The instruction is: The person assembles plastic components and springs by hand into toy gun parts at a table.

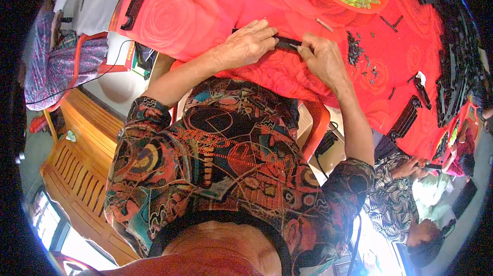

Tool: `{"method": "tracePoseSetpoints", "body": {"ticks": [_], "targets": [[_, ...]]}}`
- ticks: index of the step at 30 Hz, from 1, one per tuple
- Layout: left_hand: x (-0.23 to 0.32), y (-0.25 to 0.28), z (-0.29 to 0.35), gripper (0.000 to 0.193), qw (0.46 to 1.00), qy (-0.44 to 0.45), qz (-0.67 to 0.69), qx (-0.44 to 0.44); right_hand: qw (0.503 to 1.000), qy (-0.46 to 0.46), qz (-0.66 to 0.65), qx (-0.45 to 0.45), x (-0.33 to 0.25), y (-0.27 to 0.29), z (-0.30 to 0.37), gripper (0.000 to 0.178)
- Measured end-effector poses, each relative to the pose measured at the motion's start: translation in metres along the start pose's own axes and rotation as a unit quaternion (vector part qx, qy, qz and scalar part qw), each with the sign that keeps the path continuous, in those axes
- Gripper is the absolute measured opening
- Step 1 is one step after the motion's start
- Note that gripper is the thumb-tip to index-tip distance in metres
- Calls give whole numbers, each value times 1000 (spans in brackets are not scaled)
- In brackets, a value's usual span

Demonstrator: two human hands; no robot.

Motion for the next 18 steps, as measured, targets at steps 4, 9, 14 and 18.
{"method": "tracePoseSetpoints", "body": {"ticks": [4,9,14,18], "targets": [[1,0,0,16,1000,-7,7,3,1000,-7,-22,-9,1,1,2,14],[3,4,1,10,1000,-5,19,20,999,-16,-47,-1,7,-1,3,15],[5,3,1,18,1000,-1,20,4,997,-52,-60,-20,10,0,4,16],[7,6,0,19,1000,-9,25,16,997,-53,-43,-26,9,-1,4,16]]}}
Point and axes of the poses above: each hand's wrist, its own z-axis away from the middle knuckle, its own y-axis out of the back of the hand, x = y × z, the point moved 9 cm from there along -z, towards the middle knuckle, and after that the axes turned 3 degrees about x, right-handed, at the moved point
